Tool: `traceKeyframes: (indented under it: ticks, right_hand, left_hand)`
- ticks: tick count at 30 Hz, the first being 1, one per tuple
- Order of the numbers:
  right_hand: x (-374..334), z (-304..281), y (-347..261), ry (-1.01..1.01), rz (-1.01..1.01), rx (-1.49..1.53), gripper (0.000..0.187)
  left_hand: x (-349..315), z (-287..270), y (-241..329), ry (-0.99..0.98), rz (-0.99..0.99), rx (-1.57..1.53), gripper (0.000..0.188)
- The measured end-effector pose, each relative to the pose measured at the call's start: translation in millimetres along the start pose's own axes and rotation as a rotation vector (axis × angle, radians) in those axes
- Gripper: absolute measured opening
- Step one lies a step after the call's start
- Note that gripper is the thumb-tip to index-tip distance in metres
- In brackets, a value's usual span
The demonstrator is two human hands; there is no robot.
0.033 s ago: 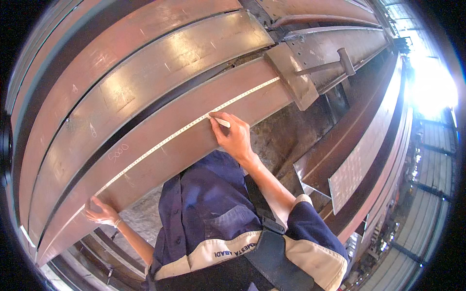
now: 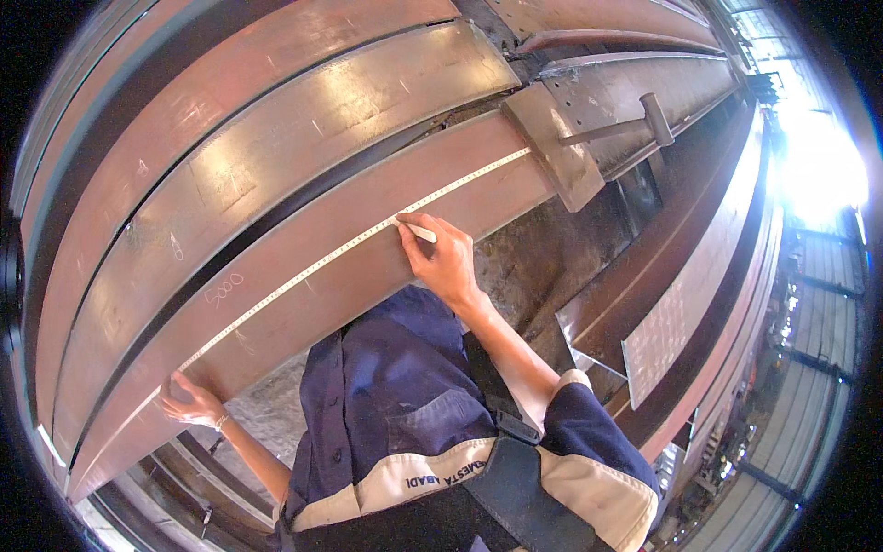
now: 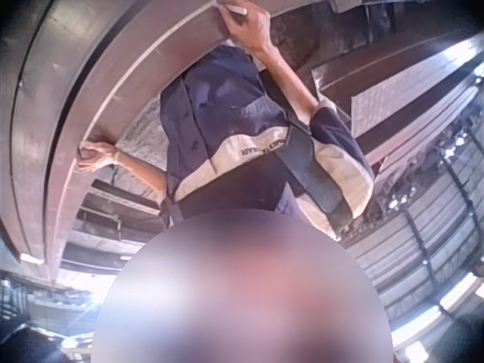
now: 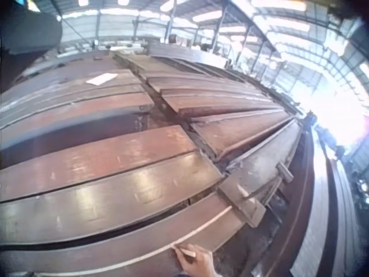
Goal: The person measures and marks long metal beams with a tape measure and chalk, then uses a square ruler to draw perpendicular lines. The person moves between beams, repositions tools, and continues marking multiple sections.
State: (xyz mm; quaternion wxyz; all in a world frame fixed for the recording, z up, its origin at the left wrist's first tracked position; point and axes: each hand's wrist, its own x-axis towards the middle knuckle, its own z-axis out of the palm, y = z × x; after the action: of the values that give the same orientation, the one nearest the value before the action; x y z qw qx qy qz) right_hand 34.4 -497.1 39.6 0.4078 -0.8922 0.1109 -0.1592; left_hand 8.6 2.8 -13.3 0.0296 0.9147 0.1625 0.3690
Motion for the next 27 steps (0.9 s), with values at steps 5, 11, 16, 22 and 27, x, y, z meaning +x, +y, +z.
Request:
traceKeyframes:
  ticks: [5, 11, 16, 22, 27]
  right_hand:
    - [3, -2, -2, -0.030, -0.047, 0.013, 0.016]
    - [10, -4, -1, -0.054, -0.038, 0.021, 0.017]
    - [12, -4, -1, -0.070, -0.035, 0.012, 0.016]
    - [12, -4, -1, -0.074, -0.053, 0.016, 0.017]
    - [13, -3, 0, -0.067, -0.077, 0.017, 0.016]
  left_hand:
    - [0, 1, -1, 0.032, 0.017, 0.037, 0.032]
    - [-4, 6, 0, 0.003, -0.062, 0.034, 0.036]
    - [-3, 7, 0, -0.002, -0.077, 0.036, 0.037]
    - [-3, 10, -5, 0.036, -0.061, 0.049, 0.037]
    - [-4, 11, -9, 0.035, -0.061, 0.055, 0.036]
